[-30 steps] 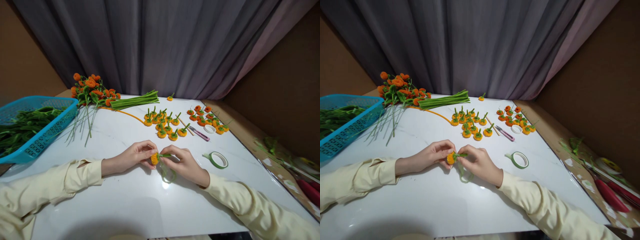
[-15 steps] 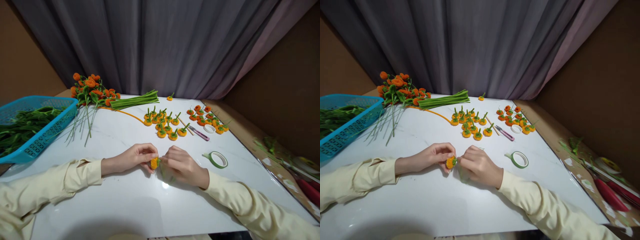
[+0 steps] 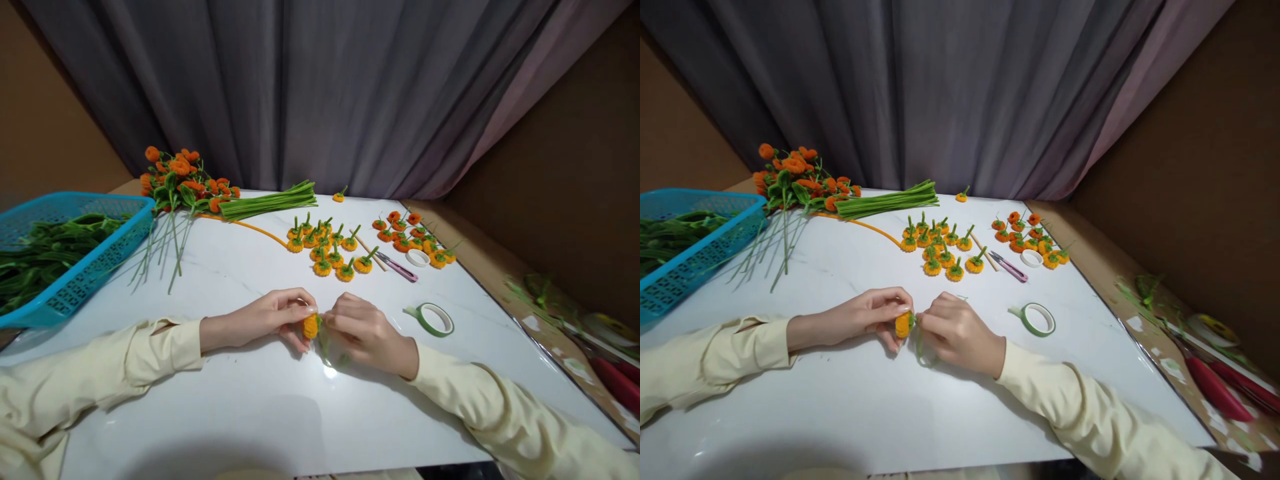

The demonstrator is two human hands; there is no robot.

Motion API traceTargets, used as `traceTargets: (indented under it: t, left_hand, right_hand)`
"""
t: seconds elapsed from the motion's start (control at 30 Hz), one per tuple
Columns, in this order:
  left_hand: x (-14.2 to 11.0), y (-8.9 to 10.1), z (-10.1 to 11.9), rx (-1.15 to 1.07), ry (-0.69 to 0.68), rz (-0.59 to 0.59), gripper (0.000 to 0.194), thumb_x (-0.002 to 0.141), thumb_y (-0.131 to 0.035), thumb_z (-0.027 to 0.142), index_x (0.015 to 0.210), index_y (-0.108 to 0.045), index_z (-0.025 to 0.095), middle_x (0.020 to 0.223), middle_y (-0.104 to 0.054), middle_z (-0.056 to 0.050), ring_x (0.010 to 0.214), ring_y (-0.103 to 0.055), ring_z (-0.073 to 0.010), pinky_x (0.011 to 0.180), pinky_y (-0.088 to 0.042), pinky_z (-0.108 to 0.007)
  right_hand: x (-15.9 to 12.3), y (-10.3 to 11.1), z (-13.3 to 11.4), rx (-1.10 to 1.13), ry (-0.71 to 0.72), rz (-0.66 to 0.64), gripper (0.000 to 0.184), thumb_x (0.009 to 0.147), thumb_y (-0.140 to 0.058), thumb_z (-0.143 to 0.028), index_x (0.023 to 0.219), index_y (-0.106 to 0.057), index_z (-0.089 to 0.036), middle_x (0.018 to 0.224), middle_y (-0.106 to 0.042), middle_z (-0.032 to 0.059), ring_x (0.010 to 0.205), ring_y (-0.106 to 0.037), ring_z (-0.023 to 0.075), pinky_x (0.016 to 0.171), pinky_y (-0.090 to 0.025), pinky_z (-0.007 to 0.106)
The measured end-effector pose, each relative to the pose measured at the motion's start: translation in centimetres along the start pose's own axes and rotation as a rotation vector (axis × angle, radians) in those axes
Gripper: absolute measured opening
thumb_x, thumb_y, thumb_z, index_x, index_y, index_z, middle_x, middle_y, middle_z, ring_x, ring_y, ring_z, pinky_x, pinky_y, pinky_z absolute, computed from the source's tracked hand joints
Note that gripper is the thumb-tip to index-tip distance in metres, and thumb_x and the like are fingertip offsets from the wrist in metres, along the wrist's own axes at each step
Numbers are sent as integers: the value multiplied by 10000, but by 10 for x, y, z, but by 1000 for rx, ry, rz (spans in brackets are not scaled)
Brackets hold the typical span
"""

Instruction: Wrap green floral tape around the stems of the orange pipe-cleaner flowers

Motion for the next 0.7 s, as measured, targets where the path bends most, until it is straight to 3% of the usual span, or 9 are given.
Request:
traceTargets:
  t: [0.13,0.33,0.53,0.7]
  left_hand:
    - [-1,-2,1,28,-34,22,276,779,-706,329,925,-546,158,735,-631,-5,667,-643,-143,644,-568,-306]
    - [-5,-2,7,141,-163,43,214,785,-693,263,908,-557,152,693,-621,10,641,-621,-125,654,-540,-283]
    - [-8,-2,12,160,-235,25,167,782,-686,202,907,-586,150,796,-601,2,671,-637,-128,670,-547,-291]
    - [-9,-2,9,148,-205,-14,167,787,-687,200,916,-593,151,781,-615,-4,677,-639,-129,669,-554,-284]
  right_hand:
    - [-2,-1,10,169,-213,10,155,892,-475,-148,780,-574,-186,605,-603,20,570,-521,137,603,-455,262]
    - [-2,2,15,250,-332,44,118,881,-522,-186,800,-609,-193,703,-666,36,659,-597,147,652,-486,271]
    - [0,7,2,146,-81,108,102,887,-496,-116,899,-585,-166,743,-679,65,688,-617,158,686,-473,328]
    - [-1,9,-8,-46,129,117,184,867,-472,-66,1015,-568,-119,796,-702,108,753,-636,194,654,-482,347]
Point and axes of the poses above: each hand's wrist, its own x-axis towards the middle knuckle, its own y-axis out of the back of the hand, z = x × y, the point moved 6 cm from there along x, towards the middle knuckle
